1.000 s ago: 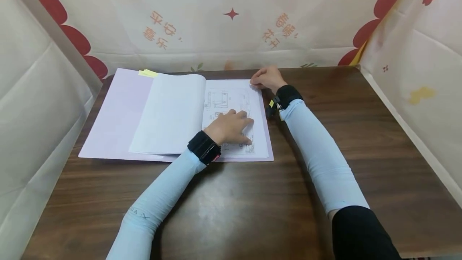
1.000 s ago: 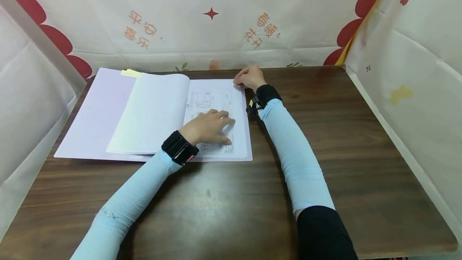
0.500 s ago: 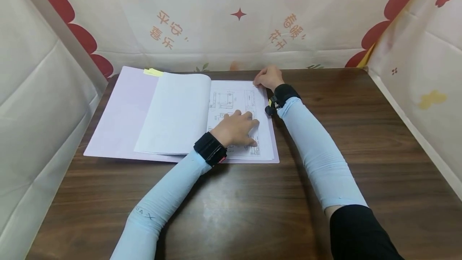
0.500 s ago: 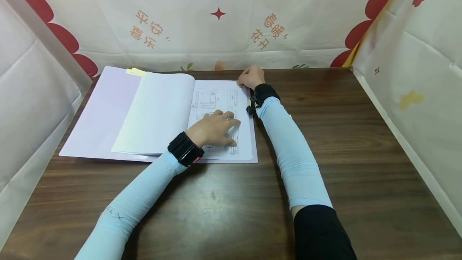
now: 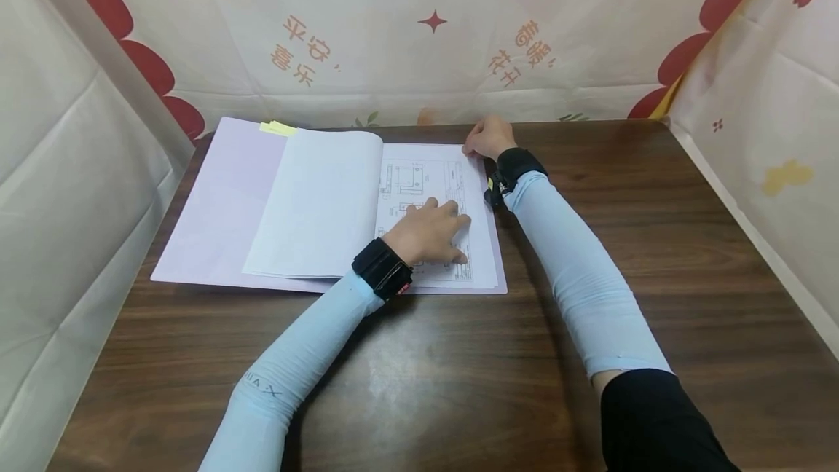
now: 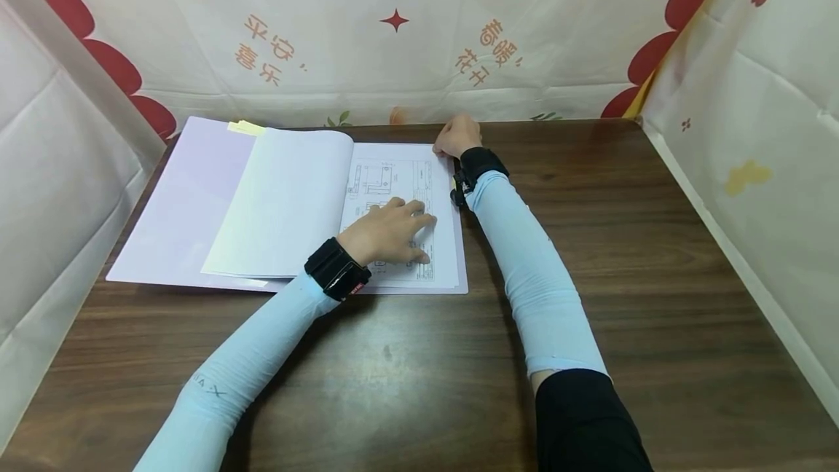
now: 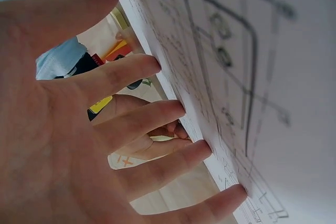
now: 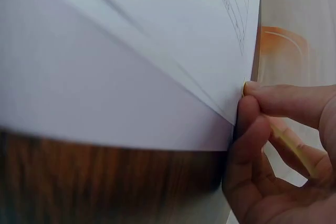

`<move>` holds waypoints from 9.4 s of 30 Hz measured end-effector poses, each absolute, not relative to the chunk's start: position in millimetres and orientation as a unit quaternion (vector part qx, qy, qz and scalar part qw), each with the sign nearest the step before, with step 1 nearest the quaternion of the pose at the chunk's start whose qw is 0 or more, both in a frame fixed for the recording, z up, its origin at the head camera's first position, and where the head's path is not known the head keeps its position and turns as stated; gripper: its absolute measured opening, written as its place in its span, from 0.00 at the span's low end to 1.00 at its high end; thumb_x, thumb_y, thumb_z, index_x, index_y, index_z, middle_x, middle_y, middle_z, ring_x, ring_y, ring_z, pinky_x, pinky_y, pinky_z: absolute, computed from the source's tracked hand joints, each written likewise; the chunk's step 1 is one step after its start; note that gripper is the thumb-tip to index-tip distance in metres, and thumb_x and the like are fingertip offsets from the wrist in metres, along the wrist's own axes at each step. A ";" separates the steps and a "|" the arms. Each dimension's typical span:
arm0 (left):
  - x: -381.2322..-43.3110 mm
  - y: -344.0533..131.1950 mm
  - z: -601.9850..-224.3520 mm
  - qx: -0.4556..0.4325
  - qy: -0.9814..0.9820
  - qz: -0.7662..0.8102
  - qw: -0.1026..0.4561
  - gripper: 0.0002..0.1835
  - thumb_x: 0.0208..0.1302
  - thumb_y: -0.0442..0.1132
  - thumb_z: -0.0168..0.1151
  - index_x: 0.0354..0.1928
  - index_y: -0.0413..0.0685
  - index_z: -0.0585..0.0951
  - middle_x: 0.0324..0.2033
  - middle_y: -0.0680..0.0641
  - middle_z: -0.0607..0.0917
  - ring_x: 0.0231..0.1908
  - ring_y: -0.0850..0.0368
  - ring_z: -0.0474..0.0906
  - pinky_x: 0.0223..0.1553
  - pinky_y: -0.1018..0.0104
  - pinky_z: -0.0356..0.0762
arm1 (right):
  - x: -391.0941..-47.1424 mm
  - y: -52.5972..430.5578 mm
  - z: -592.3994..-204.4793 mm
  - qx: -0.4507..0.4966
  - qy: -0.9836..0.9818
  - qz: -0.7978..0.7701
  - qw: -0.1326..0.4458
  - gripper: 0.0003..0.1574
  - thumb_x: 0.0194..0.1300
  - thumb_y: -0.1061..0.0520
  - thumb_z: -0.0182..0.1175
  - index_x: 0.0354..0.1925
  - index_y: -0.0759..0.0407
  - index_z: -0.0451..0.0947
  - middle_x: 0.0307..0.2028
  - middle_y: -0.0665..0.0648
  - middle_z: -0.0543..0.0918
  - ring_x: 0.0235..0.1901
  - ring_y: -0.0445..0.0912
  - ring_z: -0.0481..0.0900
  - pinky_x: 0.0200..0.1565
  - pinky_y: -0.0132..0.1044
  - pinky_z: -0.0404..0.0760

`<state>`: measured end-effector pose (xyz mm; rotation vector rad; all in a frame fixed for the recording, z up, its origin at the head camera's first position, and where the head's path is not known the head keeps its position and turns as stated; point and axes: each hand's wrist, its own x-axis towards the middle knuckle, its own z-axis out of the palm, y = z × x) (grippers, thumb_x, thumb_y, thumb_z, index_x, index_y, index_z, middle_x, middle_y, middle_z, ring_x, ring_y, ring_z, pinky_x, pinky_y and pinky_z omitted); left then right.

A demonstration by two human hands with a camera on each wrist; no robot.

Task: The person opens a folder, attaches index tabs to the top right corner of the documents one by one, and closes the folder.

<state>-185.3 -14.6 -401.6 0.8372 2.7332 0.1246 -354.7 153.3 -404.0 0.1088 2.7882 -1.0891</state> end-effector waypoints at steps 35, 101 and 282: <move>-180.7 -13.4 -400.7 0.295 0.946 0.048 0.128 0.40 0.63 0.63 0.69 0.75 0.60 0.71 0.73 0.47 0.71 0.67 0.43 0.70 0.68 0.32 0.69 | -319.2 229.7 -399.9 -0.029 0.947 -0.316 0.047 0.19 0.73 0.51 0.61 0.56 0.60 0.79 0.51 0.64 0.84 0.45 0.56 0.86 0.48 0.45 0.78; -136.8 -73.5 -370.3 0.355 0.895 -0.112 -0.245 0.63 0.52 0.35 0.76 0.84 0.63 0.45 0.84 0.48 0.33 0.83 0.39 0.27 0.77 0.27 0.32 | -184.9 175.3 -388.0 -0.357 0.914 -0.092 0.167 0.31 0.57 0.46 0.78 0.57 0.52 0.86 0.60 0.58 0.81 0.56 0.53 0.79 0.61 0.51 0.80; -188.7 115.4 -376.2 0.399 0.903 -0.051 0.153 0.29 0.78 0.65 0.46 0.60 0.53 0.84 0.77 0.46 0.66 0.70 0.52 0.72 0.70 0.60 0.73 | -234.0 291.6 -373.3 -0.061 0.965 -0.207 0.150 0.12 0.69 0.57 0.62 0.43 0.60 0.89 0.46 0.66 0.87 0.33 0.49 0.86 0.37 0.41 0.80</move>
